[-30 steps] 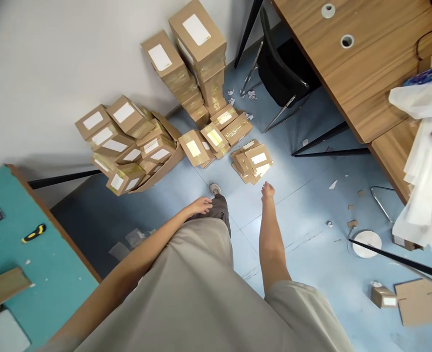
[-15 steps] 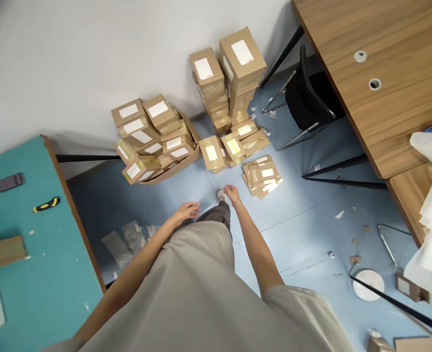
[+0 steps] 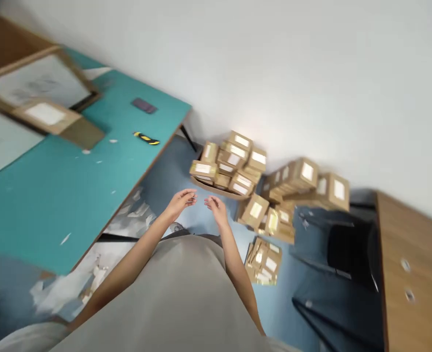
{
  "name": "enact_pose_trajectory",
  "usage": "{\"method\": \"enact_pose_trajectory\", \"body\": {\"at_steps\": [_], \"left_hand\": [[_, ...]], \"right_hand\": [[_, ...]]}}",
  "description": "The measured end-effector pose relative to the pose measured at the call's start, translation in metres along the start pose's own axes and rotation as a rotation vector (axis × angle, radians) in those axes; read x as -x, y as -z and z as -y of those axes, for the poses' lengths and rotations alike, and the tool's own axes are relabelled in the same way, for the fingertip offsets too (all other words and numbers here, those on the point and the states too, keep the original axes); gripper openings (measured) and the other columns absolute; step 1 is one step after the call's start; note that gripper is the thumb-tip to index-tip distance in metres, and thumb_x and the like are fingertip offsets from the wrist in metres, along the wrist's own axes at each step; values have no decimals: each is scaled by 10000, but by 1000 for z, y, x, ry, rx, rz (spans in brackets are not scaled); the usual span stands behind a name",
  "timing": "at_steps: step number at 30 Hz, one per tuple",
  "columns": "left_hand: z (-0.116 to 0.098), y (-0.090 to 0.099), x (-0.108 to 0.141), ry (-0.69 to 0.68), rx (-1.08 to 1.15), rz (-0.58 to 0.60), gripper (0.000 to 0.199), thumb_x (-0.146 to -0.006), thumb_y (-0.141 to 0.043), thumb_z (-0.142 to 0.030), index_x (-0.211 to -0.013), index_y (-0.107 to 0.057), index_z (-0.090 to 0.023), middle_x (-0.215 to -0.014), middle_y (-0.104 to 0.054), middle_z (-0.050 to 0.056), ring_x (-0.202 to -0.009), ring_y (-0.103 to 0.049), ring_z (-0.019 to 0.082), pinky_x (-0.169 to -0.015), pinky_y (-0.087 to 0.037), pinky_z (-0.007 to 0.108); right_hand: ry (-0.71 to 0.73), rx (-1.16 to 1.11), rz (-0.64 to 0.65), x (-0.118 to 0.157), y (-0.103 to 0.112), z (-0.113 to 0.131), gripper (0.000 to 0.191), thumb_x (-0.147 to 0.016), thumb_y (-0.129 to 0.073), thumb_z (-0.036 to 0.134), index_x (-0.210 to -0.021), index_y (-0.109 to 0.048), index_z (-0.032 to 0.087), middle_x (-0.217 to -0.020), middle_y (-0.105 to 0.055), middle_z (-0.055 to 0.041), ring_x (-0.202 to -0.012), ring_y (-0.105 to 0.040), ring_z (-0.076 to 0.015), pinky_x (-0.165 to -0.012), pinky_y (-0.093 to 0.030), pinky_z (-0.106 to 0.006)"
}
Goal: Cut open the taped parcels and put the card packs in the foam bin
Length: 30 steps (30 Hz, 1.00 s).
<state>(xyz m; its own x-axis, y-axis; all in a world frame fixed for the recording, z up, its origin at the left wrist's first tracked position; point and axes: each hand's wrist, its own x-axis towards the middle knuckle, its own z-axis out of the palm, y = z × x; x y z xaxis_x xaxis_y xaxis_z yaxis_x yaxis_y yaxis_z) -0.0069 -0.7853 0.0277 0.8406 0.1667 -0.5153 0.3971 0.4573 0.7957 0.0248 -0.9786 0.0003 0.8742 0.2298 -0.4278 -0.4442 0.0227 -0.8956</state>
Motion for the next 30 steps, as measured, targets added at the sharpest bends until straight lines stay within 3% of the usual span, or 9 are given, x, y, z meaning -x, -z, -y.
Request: {"method": "enact_pose_trajectory", "body": {"at_steps": [5, 8, 12, 17, 24, 27, 30], "left_hand": [[-76, 119, 7, -205, 212, -233, 383, -757, -847, -394, -1060, -787, -167, -954, -757, 69, -803, -690, 154, -843, -564, 335], [-97, 181, 16, -278, 332, -402, 351, -755, -844, -401, -1021, -795, -176, -984, -756, 70, -819, -688, 152, -840, -563, 321], [-111, 247, 19, -317, 477, -602, 340, -722, -862, -408, -961, -790, -178, -960, -744, 57, -842, -688, 155, -838, -564, 306], [-138, 311, 4, -331, 545, -810, 339, -711, -867, -411, -939, -785, -175, -948, -728, 49, -840, -686, 148, -863, -563, 309], [-186, 376, -34, -331, 477, -986, 374, -765, -870, -498, -899, -742, -173, -1057, -756, 101, -943, -721, 197, -984, -576, 372], [-206, 409, -66, -312, 440, -1003, 457, -832, -826, -576, -1017, -738, -168, -1292, -737, 161, -1109, -729, 255, -1017, -582, 400], [-231, 448, -105, -289, 432, -1004, 584, -884, -801, -519, -1344, -673, -183, -1610, -551, 188, -1383, -627, 315, -1072, -568, 411]], "right_hand": [[5, 87, 199, -45, -135, 27, 536, -837, -807, 626, -1189, -757, 225, -1175, -822, -121, -1053, -786, -270, -992, -589, -431], [-34, 161, 323, -69, -204, 31, 520, -845, -807, 623, -1180, -757, 227, -1173, -821, -118, -1042, -783, -255, -976, -587, -410], [-58, 255, 483, -113, -283, 33, 503, -846, -811, 629, -1152, -759, 233, -1160, -821, -113, -1019, -780, -236, -951, -584, -385], [-76, 313, 641, -183, -382, 42, 538, -817, -827, 648, -1140, -757, 223, -1142, -824, -116, -993, -783, -238, -938, -588, -386], [-40, 406, 852, -271, -517, 61, 515, -846, -774, 642, -1151, -759, 227, -1247, -803, -136, -1135, -761, -286, -998, -600, -429], [44, 460, 852, -312, -573, 62, 581, -856, -768, 619, -1257, -737, 200, -1394, -737, -167, -1306, -691, -326, -1107, -566, -480], [119, 531, 775, -351, -625, 58, 728, -883, -746, 600, -1451, -636, 158, -1590, -591, -197, -1473, -571, -336, -1226, -477, -493]]}}
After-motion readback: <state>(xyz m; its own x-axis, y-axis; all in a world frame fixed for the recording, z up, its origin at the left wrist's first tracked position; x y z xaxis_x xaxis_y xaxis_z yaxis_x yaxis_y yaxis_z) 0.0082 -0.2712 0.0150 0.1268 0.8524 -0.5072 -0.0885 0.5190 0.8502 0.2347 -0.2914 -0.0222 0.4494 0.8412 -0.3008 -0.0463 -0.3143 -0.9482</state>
